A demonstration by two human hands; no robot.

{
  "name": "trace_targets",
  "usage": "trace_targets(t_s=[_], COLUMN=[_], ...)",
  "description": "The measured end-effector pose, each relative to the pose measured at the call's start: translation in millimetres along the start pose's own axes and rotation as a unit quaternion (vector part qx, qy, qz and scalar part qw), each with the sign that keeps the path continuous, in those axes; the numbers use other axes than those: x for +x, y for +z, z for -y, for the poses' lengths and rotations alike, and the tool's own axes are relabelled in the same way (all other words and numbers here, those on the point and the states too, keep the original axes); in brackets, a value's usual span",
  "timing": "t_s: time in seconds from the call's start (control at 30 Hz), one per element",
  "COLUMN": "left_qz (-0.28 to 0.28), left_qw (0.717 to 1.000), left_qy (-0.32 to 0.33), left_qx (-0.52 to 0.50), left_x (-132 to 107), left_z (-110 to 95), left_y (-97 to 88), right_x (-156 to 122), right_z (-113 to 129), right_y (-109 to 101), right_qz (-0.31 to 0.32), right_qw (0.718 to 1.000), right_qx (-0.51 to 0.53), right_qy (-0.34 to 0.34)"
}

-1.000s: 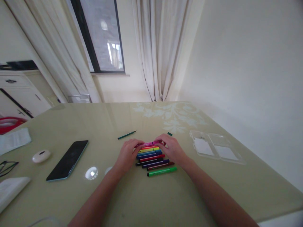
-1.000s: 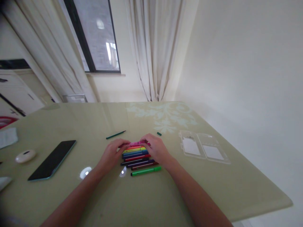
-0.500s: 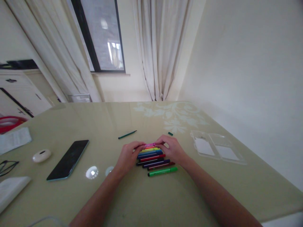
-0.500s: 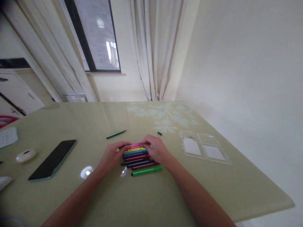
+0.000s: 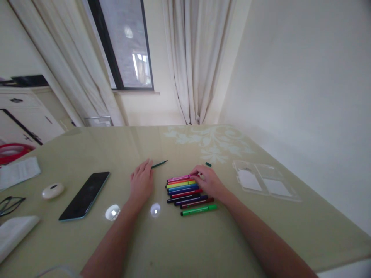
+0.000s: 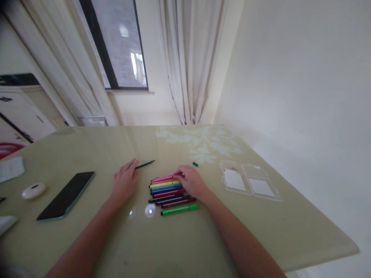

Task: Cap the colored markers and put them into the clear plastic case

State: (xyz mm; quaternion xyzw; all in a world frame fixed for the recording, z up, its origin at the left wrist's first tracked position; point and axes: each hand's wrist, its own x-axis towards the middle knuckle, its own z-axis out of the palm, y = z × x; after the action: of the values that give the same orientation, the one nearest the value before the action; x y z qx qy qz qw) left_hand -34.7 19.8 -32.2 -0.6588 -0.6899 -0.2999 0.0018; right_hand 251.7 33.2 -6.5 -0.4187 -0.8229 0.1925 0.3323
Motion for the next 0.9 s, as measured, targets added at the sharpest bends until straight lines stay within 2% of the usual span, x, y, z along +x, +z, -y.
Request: trace_targets(t_s=[0.1, 0.2, 0.27, 0.33, 0.4, 0.47, 0.6, 0.7, 0.77, 0.9], left_qz=[0.033, 0.047, 0.042, 0.032, 0.024, 0.025, 0.038, 0.045, 0.048, 0.056], left_qw=[0.998, 0.997, 0.997, 0.998, 1.0, 0.995, 0.977, 0.971, 0.969, 0.967], left_qy=[-0.025, -0.028, -0.024, -0.022, -0.014, -0.002, 0.017, 0.03, 0.034, 0.032], left_qx=[0.049, 0.058, 0.061, 0.049, -0.003, -0.093, -0.211, -0.234, -0.24, -0.248], left_x=[-1, 0, 2, 4, 5, 6, 4, 0, -2, -3], left_z=[10, 12, 11, 9, 5, 0, -15, -25, -29, -32], left_y=[1.4, -0.1, -2.0, -3.5, -4.2, -4.3, -5.1, -6.9, -8.3, -10.2], right_x=[0, 1, 3, 3, 2, -1, -4, -2, 1, 4], right_z=[-3, -9, -17, -29, -45, -59, -74, -66, -54, -25], right_y=[2, 0, -4, -10, -15, -18, -18, -17, -17, -16], right_qz=[0.016, 0.008, -0.027, -0.08, -0.117, -0.125, -0.111, -0.1, -0.083, -0.073], right_qw=[1.0, 0.999, 0.998, 0.991, 0.977, 0.968, 0.97, 0.975, 0.986, 0.996], right_qx=[-0.019, -0.031, -0.048, -0.09, -0.143, -0.167, -0.17, -0.147, -0.088, 0.033], right_qy=[-0.002, -0.009, 0.006, 0.051, 0.105, 0.138, 0.135, 0.13, 0.115, 0.041])
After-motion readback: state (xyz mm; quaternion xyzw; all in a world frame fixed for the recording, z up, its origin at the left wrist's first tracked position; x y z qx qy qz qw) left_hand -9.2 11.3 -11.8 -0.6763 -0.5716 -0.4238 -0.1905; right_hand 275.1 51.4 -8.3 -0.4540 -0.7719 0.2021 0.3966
